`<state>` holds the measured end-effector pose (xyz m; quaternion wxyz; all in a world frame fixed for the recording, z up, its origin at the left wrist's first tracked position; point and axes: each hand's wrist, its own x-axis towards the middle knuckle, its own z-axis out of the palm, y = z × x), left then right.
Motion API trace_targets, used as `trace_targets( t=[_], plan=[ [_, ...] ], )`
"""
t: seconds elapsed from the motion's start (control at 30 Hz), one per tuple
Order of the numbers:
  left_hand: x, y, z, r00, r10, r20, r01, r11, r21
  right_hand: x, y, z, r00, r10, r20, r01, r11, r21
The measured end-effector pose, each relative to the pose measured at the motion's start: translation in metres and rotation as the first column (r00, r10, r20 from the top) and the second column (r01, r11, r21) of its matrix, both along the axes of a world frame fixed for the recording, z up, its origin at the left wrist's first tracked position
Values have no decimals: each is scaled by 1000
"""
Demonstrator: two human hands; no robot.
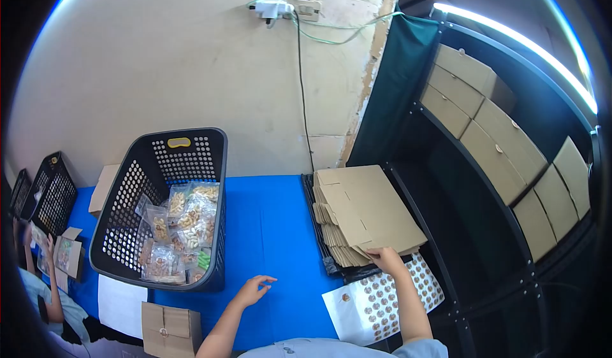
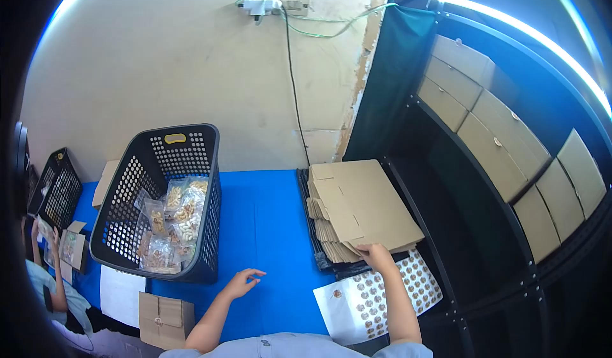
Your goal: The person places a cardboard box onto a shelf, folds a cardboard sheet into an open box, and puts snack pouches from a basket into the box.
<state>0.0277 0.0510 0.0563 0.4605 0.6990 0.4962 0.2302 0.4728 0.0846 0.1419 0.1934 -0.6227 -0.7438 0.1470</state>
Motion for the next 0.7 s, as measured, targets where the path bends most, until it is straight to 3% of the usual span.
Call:
trace_targets(
  t=[0.13, 0.3, 0.37, 0.43, 0.53, 0.57, 0.63, 0.7],
  plan=[
    [-15, 3, -14, 1000, -27, 5, 28, 996, -81, 6, -2, 27, 995, -65, -78, 52, 987, -153],
    [-24, 5, 3, 1000, -7, 16, 7, 1000, 14, 25, 6, 39, 985, -148, -87, 147, 989, -9],
    [-22, 3, 3, 999, 13, 29, -12, 1000, -17, 30, 8, 46, 948, -286, -143, 284, 958, -31],
    [-18, -1, 0, 999, 31, 41, -29, 998, -53, 39, 11, 34, 947, -278, -158, 278, 960, -25],
    [-12, -3, -13, 999, 23, 30, -21, 998, -61, 23, 1, 26, 965, -220, -140, 196, 966, -168],
    [-10, -4, -18, 998, 35, 44, -32, 998, -62, 25, 0, 9, 964, -227, -141, 203, 965, -168],
    [-5, -5, -20, 997, 42, 60, -38, 997, -62, 23, 0, -20, 999, -28, 46, 30, 998, -47],
    [0, -7, -16, 999, 27, 35, -24, 997, -71, 17, -9, -29, 997, -72, 41, 76, 994, -82]
  ],
)
